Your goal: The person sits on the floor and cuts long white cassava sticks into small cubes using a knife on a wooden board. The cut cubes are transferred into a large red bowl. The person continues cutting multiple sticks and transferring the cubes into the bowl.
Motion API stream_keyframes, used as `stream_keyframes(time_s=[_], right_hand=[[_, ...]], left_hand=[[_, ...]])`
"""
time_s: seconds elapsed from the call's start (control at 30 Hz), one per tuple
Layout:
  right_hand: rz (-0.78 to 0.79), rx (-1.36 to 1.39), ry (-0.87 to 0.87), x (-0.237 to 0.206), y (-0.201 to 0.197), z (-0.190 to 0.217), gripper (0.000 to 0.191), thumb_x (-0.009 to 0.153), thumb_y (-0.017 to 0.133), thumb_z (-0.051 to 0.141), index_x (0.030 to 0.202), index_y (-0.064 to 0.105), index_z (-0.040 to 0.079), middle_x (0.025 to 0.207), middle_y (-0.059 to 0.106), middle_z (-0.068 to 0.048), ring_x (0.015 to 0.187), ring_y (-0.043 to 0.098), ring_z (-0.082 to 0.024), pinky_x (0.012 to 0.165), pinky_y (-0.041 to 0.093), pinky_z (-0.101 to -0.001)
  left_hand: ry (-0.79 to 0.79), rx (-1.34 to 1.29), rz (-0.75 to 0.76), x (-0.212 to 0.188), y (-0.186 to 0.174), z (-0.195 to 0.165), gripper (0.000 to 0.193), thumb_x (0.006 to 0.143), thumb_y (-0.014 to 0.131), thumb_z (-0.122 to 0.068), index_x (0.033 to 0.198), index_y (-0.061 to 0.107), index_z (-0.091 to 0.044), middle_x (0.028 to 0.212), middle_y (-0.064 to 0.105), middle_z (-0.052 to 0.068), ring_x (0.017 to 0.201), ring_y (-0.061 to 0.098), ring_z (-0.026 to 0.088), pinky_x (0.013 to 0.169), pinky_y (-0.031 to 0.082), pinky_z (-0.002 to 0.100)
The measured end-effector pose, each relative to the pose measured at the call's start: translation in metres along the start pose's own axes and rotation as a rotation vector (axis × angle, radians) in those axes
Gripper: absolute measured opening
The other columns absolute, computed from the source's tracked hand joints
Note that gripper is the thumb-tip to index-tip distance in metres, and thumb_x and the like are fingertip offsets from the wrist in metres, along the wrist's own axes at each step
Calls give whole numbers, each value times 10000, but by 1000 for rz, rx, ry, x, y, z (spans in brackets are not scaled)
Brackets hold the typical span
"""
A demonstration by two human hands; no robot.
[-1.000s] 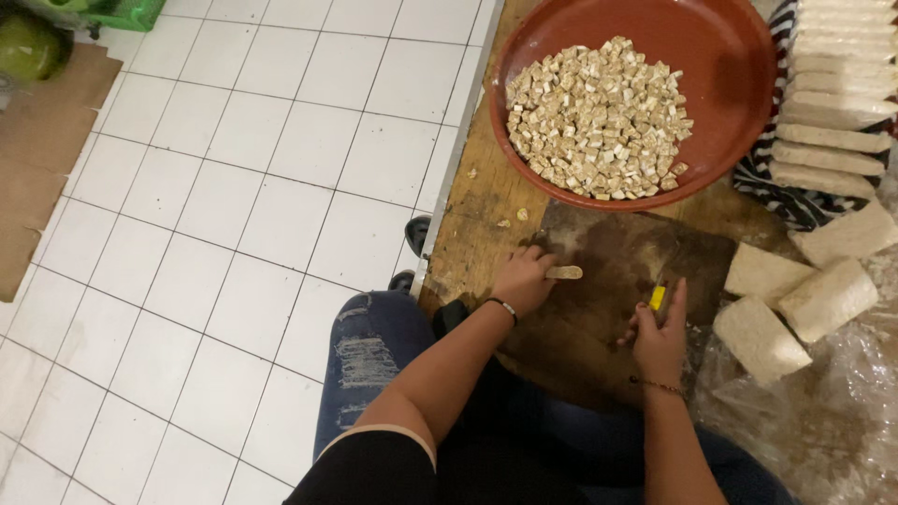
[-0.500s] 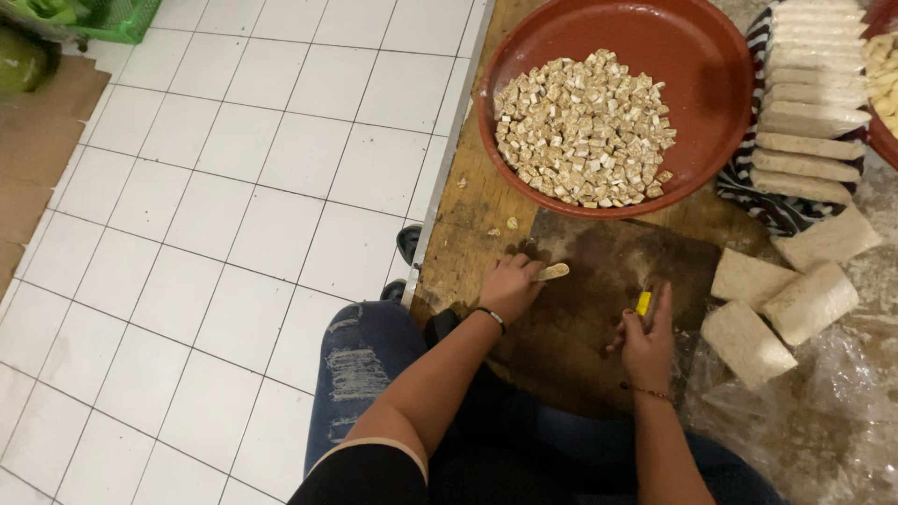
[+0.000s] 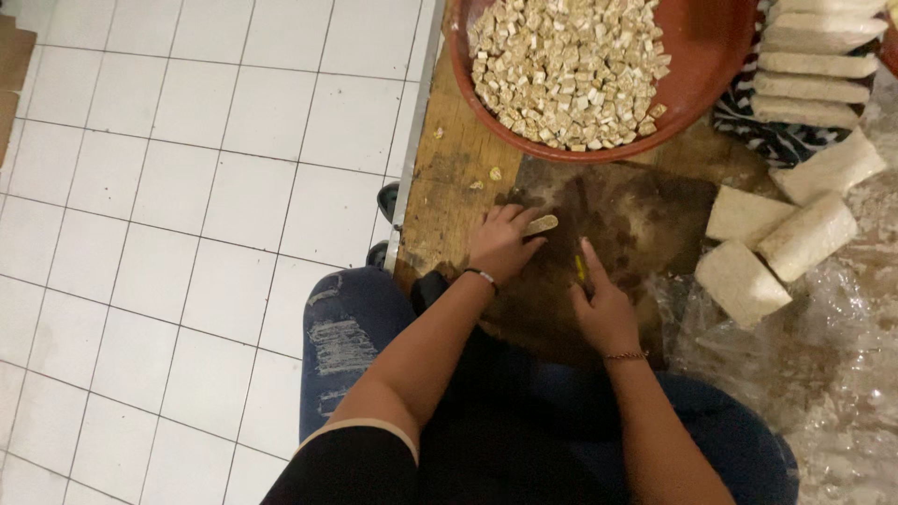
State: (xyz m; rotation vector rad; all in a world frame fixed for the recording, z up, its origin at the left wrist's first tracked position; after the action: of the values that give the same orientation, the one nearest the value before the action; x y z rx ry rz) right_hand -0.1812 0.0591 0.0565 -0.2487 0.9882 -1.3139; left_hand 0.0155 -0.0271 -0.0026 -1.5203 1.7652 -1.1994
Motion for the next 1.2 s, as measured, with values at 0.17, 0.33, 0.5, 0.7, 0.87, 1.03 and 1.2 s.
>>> stream_keyframes(time_s=[0.17, 0.33, 0.5, 0.7, 0.87, 1.03, 1.2], right_hand=[[-82, 39, -191, -7, 6, 4, 762, 901, 618, 256, 1578, 321, 438, 1061, 734, -194, 836, 705, -415, 760, 567, -488], [-5, -69, -117, -9, 9, 9, 763, 906, 622, 267, 1587, 321, 430, 1005, 741, -203, 918, 694, -430, 805, 552, -513], [-3, -72, -118, -11, 8, 12, 763, 912, 618, 263, 1589, 306, 430, 1005, 740, -201, 923, 700, -419, 810, 555, -510], [-6, -118, -112, -8, 13, 10, 764, 918, 608, 259, 1591, 290, 435, 972, 742, -187, 908, 701, -418, 791, 555, -520], [76, -159, -41, -2, 19, 10, 719, 987, 525, 230, 1604, 246, 471, 950, 734, -193, 813, 702, -421, 712, 567, -531], [20, -164, -47, 7, 30, 9, 663, 1016, 455, 234, 1600, 255, 475, 966, 728, -211, 801, 690, -440, 697, 551, -552], [-16, -147, -52, 0, 39, 2, 639, 1022, 444, 261, 1591, 247, 474, 972, 733, -207, 820, 702, -428, 720, 555, -551]], left_hand=[[9, 34, -41, 11, 22, -10, 304, 852, 774, -289, 1142, 724, -215, 1082, 675, 26, 1086, 624, 284, 941, 491, 441], [-28, 41, -89, 10, 24, -13, 303, 785, 773, -258, 1079, 742, -194, 1014, 687, 27, 1011, 633, 284, 900, 468, 465], [-3, 50, -133, 9, 17, -21, 295, 765, 774, -268, 1048, 746, -189, 970, 677, 27, 966, 625, 287, 870, 459, 473], [-33, 60, -106, 12, 14, -23, 119, 821, 756, -263, 909, 720, -192, 932, 668, 12, 959, 634, 277, 839, 456, 459], [-29, 59, -48, 14, 6, -20, 128, 814, 753, -257, 922, 735, -190, 939, 686, 16, 945, 640, 285, 837, 457, 469], [-15, 65, -10, 18, 0, -16, 169, 848, 762, -281, 985, 745, -182, 1003, 703, 31, 970, 645, 305, 850, 497, 470], [22, 72, -65, 25, -3, -22, 175, 841, 765, -288, 991, 761, -196, 1000, 719, 35, 954, 653, 313, 842, 531, 460]])
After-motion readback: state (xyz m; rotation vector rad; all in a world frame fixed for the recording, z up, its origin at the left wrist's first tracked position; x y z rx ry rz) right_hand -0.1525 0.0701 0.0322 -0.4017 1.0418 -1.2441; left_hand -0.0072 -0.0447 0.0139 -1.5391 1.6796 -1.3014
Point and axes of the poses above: each hand's wrist, its own x-axis towards the middle knuckle, its own y-axis out of the palm, z = x × y, the point moved 1 cm from there along x, towards the middle knuckle
